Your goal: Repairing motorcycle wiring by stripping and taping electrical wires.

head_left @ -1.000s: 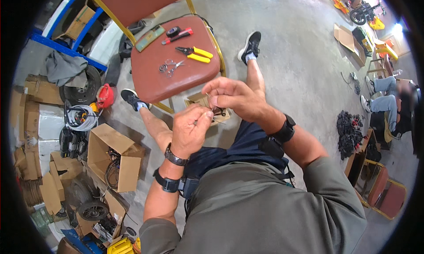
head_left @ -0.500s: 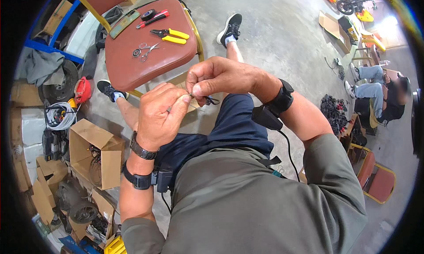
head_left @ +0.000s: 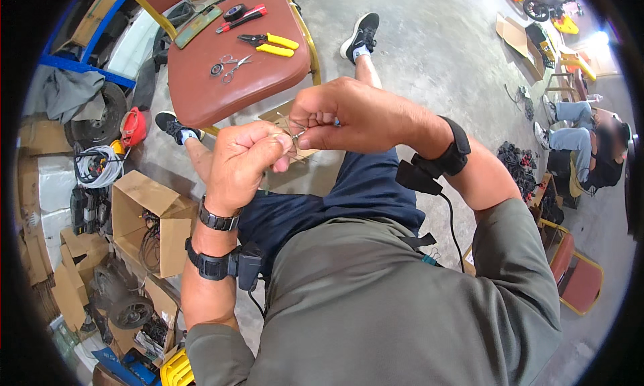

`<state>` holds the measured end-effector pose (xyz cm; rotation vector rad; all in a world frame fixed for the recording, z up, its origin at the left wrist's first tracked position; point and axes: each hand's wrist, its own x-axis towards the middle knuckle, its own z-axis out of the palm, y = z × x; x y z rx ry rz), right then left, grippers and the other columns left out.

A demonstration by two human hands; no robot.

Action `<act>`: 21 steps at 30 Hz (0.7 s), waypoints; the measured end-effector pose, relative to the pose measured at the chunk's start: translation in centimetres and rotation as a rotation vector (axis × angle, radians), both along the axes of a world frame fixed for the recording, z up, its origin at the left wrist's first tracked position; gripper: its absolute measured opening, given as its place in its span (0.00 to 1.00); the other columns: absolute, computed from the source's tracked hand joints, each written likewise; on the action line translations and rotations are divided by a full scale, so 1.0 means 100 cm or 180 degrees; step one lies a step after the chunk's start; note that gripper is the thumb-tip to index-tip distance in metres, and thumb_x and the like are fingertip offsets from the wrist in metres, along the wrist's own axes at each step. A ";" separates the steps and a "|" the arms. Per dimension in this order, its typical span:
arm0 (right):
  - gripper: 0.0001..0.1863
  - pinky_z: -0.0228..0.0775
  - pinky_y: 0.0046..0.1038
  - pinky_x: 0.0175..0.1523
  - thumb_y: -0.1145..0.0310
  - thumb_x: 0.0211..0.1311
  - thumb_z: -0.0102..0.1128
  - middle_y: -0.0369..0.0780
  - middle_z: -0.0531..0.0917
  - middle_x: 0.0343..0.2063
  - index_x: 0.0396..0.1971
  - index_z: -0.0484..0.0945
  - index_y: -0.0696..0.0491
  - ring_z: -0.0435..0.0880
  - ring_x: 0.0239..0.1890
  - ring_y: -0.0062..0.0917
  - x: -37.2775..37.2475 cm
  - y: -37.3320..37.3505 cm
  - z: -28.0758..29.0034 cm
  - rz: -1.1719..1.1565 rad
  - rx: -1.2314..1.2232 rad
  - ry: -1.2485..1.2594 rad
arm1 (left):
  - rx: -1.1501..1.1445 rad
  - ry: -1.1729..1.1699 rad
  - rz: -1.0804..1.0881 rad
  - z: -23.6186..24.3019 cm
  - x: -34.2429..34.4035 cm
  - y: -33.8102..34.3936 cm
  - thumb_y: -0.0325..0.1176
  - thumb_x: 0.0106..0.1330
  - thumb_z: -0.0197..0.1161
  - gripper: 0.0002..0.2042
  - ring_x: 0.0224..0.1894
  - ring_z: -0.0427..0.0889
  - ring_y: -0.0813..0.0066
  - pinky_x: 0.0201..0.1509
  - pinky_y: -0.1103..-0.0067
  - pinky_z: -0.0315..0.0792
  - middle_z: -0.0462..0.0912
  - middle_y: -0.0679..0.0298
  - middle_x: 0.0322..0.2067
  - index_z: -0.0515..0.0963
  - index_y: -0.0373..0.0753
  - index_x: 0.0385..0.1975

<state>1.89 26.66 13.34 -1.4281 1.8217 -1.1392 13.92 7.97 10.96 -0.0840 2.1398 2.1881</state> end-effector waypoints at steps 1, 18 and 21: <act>0.09 0.71 0.27 0.32 0.67 0.58 0.63 0.41 0.80 0.22 0.32 0.77 0.57 0.80 0.26 0.27 0.001 -0.001 -0.004 -0.0062 -0.0142 0.0218 | -0.0009 0.0019 0.0014 0.001 0.000 0.001 0.30 0.61 0.56 0.10 0.20 0.72 0.80 0.25 0.82 0.66 0.77 0.65 0.19 0.77 0.31 0.22; 0.09 0.65 0.22 0.39 0.67 0.61 0.63 0.32 0.78 0.27 0.32 0.77 0.57 0.74 0.31 0.15 0.012 0.004 -0.035 -0.0175 0.0110 -0.0997 | -0.1938 0.1528 -0.0004 0.003 0.007 0.007 0.26 0.57 0.60 0.05 0.19 0.71 0.66 0.24 0.73 0.66 0.73 0.63 0.16 0.76 0.33 0.21; 0.08 0.66 0.20 0.40 0.67 0.63 0.60 0.31 0.79 0.27 0.33 0.78 0.58 0.73 0.34 0.13 0.010 0.005 -0.041 -0.0141 0.0275 -0.1183 | -0.2495 0.1994 0.0086 -0.003 0.007 0.010 0.25 0.52 0.62 0.03 0.20 0.70 0.61 0.24 0.70 0.65 0.70 0.61 0.17 0.75 0.36 0.21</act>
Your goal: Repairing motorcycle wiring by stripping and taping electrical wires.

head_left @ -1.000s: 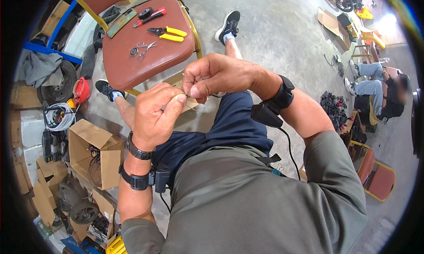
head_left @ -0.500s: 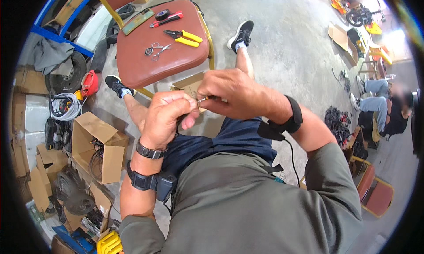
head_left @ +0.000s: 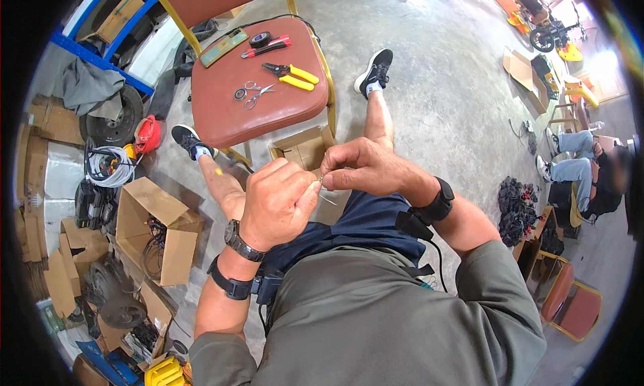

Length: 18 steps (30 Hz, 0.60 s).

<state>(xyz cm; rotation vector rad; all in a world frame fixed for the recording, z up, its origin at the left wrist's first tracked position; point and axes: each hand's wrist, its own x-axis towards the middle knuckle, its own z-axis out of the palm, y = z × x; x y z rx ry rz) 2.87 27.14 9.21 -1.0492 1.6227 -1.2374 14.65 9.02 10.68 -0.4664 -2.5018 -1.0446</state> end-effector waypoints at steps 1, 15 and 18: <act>0.08 0.67 0.20 0.41 0.68 0.63 0.59 0.31 0.79 0.28 0.33 0.79 0.58 0.74 0.34 0.13 0.001 0.000 -0.001 -0.0061 0.0076 -0.0251 | -0.0298 0.0234 0.0083 -0.001 0.001 0.001 0.26 0.51 0.63 0.03 0.21 0.70 0.63 0.25 0.71 0.64 0.70 0.62 0.18 0.75 0.36 0.22; 0.05 0.68 0.18 0.41 0.72 0.62 0.59 0.31 0.79 0.30 0.33 0.79 0.57 0.75 0.35 0.12 0.017 -0.007 -0.019 -0.0606 -0.0359 -0.1347 | -0.0679 0.0285 0.0274 -0.009 0.003 0.001 0.27 0.49 0.65 0.05 0.23 0.71 0.63 0.27 0.71 0.66 0.70 0.63 0.19 0.76 0.37 0.23; 0.03 0.68 0.19 0.41 0.74 0.61 0.60 0.32 0.78 0.31 0.33 0.78 0.57 0.74 0.35 0.12 0.019 -0.008 -0.026 -0.0725 -0.0647 -0.1119 | -0.0265 0.0049 0.0201 -0.011 0.003 0.000 0.27 0.52 0.64 0.03 0.22 0.72 0.62 0.26 0.71 0.66 0.72 0.62 0.19 0.77 0.37 0.23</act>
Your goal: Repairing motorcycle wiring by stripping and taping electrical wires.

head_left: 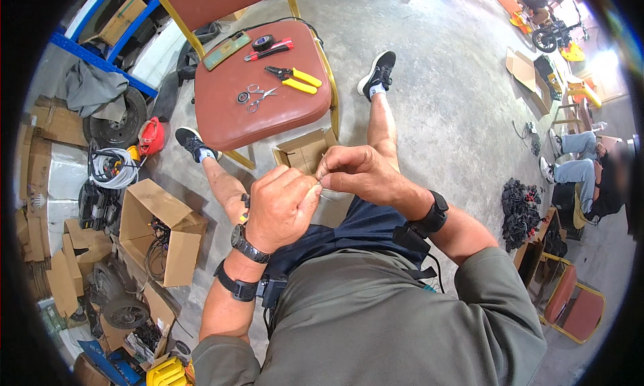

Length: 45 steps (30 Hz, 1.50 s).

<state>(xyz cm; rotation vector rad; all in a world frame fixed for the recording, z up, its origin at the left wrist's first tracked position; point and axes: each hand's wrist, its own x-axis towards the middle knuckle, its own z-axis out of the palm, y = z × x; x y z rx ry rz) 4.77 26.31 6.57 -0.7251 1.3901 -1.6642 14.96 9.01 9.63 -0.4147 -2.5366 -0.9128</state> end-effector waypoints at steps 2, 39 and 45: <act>0.03 0.68 0.19 0.41 0.75 0.60 0.61 0.32 0.78 0.31 0.34 0.78 0.57 0.74 0.36 0.12 0.002 0.000 -0.003 -0.0101 -0.0198 0.0170 | 0.0309 -0.0172 -0.0044 -0.001 0.000 -0.002 0.27 0.54 0.63 0.03 0.22 0.73 0.62 0.25 0.72 0.67 0.72 0.61 0.18 0.77 0.36 0.24; 0.05 0.71 0.18 0.37 0.75 0.63 0.53 0.34 0.78 0.28 0.35 0.76 0.60 0.77 0.31 0.14 0.009 -0.004 -0.005 -0.0224 -0.0489 -0.0464 | 0.3407 -0.2068 0.0190 -0.009 0.002 -0.006 0.27 0.64 0.53 0.11 0.32 0.80 0.77 0.37 0.82 0.73 0.82 0.58 0.30 0.76 0.28 0.42; 0.06 0.72 0.19 0.34 0.72 0.64 0.53 0.34 0.77 0.25 0.35 0.76 0.59 0.77 0.26 0.15 0.008 -0.005 -0.004 -0.0460 -0.0392 -0.0845 | 0.2491 -0.0526 0.0508 -0.018 0.011 0.012 0.15 0.53 0.62 0.20 0.36 0.80 0.73 0.41 0.78 0.75 0.79 0.58 0.38 0.74 0.32 0.48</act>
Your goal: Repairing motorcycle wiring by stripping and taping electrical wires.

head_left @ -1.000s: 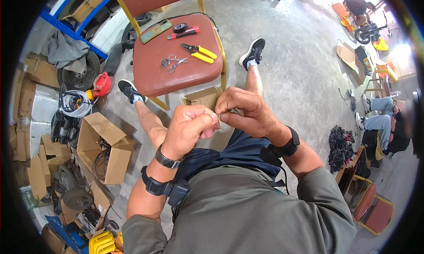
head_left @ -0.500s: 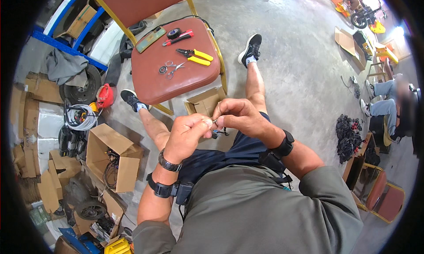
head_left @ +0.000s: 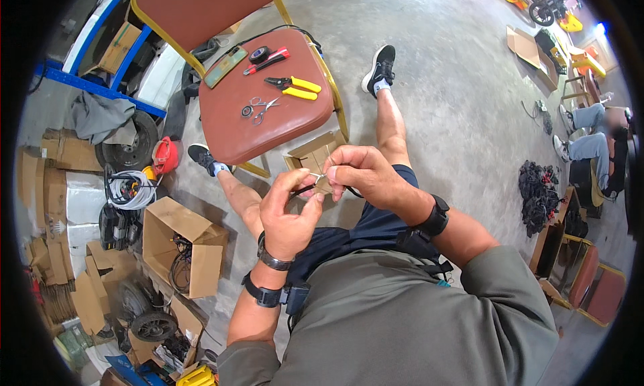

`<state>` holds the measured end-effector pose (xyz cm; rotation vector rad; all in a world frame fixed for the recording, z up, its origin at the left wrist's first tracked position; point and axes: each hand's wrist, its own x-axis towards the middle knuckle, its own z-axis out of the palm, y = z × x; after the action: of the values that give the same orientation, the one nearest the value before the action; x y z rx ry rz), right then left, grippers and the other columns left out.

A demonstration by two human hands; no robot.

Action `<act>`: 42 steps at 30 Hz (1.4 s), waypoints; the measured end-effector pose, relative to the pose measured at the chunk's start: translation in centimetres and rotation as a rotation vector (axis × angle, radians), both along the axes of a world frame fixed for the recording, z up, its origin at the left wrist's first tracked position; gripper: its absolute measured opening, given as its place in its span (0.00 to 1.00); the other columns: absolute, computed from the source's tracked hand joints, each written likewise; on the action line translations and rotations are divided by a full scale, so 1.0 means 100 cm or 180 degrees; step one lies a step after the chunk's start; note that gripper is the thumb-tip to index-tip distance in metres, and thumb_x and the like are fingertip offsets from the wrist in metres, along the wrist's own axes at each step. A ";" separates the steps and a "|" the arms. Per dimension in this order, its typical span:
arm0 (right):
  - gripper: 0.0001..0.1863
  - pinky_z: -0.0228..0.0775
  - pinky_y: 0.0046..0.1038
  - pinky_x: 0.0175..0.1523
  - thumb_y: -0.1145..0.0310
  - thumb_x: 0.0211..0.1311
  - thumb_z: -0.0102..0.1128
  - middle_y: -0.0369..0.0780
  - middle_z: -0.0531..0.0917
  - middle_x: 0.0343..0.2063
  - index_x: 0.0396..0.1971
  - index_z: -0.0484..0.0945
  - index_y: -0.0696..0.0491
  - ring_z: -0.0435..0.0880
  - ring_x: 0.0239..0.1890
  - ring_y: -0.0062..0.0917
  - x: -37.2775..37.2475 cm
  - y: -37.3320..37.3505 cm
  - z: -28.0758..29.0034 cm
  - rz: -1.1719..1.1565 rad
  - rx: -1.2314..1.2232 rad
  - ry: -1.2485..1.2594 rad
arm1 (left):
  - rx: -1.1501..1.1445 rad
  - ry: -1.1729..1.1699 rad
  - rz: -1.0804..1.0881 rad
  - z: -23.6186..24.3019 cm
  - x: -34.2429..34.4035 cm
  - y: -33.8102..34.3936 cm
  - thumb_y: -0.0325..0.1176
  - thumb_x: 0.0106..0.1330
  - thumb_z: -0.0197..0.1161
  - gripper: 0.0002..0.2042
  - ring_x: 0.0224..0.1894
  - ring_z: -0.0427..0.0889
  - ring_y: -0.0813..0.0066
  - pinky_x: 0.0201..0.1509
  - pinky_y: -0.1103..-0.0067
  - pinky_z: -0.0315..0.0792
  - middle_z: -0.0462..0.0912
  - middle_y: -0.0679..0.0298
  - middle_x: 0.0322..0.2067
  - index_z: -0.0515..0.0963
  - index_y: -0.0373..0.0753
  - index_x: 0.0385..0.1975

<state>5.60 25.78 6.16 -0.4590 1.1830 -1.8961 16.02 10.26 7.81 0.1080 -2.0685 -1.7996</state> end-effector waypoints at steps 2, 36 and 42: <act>0.07 0.72 0.19 0.33 0.71 0.64 0.53 0.34 0.77 0.24 0.34 0.76 0.59 0.77 0.25 0.15 0.000 0.000 0.001 -0.0086 -0.0071 -0.0039 | -0.1911 0.0713 0.0098 0.007 -0.004 0.001 0.15 0.51 0.64 0.20 0.35 0.81 0.70 0.38 0.76 0.76 0.80 0.56 0.37 0.75 0.33 0.47; 0.04 0.68 0.22 0.31 0.75 0.58 0.59 0.34 0.80 0.25 0.32 0.76 0.58 0.75 0.26 0.15 -0.009 -0.002 0.002 -0.0429 0.0426 0.2119 | 0.1192 -0.1446 -0.1249 0.003 -0.022 -0.030 0.21 0.63 0.61 0.05 0.35 0.78 0.82 0.40 0.85 0.73 0.82 0.66 0.33 0.79 0.32 0.37; 0.08 0.68 0.21 0.27 0.71 0.59 0.56 0.35 0.79 0.20 0.32 0.77 0.60 0.75 0.21 0.14 -0.012 0.000 0.006 0.0080 0.0600 0.1194 | 0.0307 -0.1101 -0.0961 0.004 -0.014 -0.021 0.18 0.61 0.60 0.06 0.35 0.78 0.81 0.39 0.83 0.74 0.81 0.64 0.34 0.78 0.31 0.37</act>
<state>4.38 25.83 6.79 -0.7430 1.5748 -1.7004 14.57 8.18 8.18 0.1495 -2.3345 -2.1931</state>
